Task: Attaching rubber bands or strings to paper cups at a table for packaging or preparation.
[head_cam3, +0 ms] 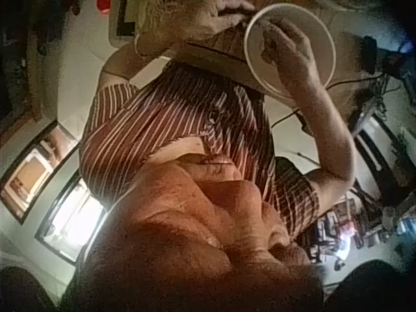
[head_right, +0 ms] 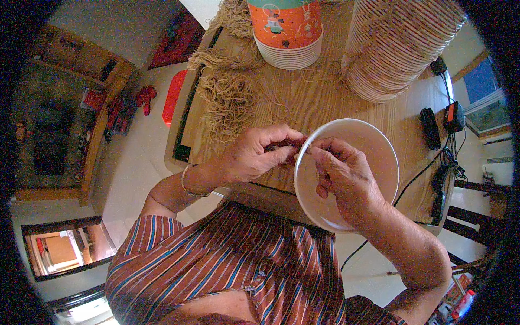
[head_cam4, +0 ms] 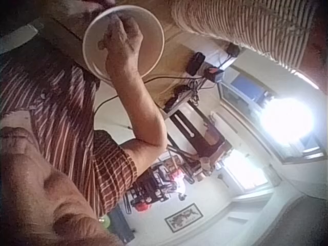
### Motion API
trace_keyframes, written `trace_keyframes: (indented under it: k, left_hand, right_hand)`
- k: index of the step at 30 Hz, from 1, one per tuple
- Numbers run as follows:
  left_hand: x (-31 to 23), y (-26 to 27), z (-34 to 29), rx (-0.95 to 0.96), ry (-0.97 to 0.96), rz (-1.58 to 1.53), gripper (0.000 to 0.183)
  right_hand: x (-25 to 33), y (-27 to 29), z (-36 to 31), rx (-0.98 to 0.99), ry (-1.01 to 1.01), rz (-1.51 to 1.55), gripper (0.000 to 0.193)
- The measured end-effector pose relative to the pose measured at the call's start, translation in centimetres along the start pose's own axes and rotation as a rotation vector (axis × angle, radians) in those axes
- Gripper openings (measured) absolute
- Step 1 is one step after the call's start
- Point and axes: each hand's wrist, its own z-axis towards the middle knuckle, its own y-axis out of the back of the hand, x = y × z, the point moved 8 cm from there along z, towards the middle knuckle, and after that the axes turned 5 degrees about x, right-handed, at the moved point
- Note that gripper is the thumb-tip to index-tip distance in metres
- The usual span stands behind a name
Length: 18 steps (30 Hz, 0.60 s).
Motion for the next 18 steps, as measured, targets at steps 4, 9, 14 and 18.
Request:
trace_keyframes:
  k: [4,9,14,18]
  left_hand:
    - [-0.7,0.3,0.3,-0.041,-0.055,0.223,0.021]
    - [-2.1,0.4,0.6,-0.055,-0.198,0.494,0.014]
    - [-2.7,0.5,1.2,0.05,-0.224,0.581,0.014]
    - [-3.5,0.2,1.4,0.077,-0.309,0.595,0.012]
  right_hand:
    - [0.2,0.2,0.2,0.018,0.029,-0.08,0.022]
    - [0.8,-0.3,0.2,0.021,0.054,-0.124,0.021]
    - [1.1,-0.4,0.2,0.0,0.051,-0.194,0.021]
    - [1.1,-0.2,0.3,0.004,0.029,-0.227,0.02]
